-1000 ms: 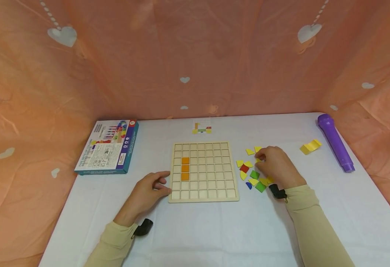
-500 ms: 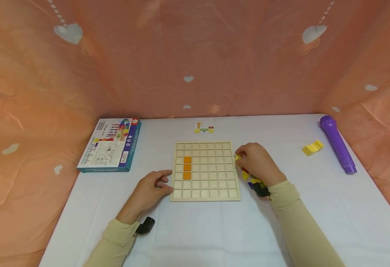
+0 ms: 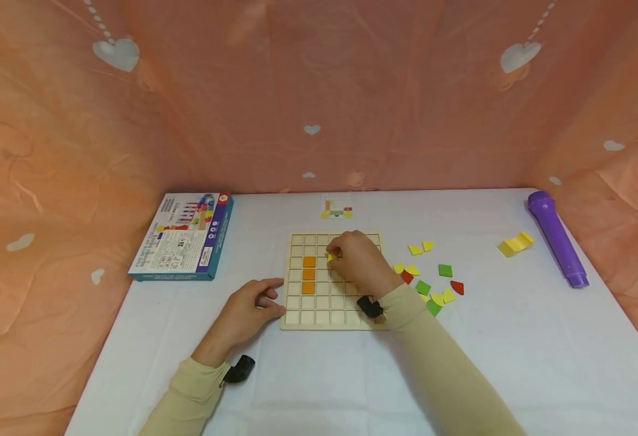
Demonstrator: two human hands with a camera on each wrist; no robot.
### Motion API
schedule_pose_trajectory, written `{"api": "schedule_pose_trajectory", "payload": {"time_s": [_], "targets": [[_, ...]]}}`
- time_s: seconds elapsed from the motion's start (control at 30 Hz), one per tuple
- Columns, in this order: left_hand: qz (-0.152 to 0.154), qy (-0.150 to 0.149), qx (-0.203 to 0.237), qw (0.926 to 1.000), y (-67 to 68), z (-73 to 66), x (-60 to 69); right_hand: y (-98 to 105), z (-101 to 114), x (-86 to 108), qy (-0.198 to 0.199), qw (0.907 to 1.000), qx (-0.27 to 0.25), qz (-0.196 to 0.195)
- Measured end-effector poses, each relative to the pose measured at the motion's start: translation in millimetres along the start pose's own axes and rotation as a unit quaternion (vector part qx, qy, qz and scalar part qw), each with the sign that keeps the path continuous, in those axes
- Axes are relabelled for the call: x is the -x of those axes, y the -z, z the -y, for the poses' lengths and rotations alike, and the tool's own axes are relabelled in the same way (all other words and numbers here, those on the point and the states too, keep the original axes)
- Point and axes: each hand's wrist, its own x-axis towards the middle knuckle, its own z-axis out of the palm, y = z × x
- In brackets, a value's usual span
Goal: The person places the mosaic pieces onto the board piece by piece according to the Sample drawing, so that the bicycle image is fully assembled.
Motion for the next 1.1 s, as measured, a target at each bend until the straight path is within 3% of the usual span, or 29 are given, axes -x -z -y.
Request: {"api": "schedule_pose_trajectory", "payload": {"time_s": [0.4,1.1], "targets": [[0.004,0.003,0.005,1.0,-1.1,-0.4,0.9,-14.6,12.4,-7.1,-0.003,0.9998,0.017,0.009],[0.005,0.004,0.008,1.0,0.9,0.4,-0.8,-17.2,17.7,-7.8,-0.001,0.9994,0.031,0.015]]}}
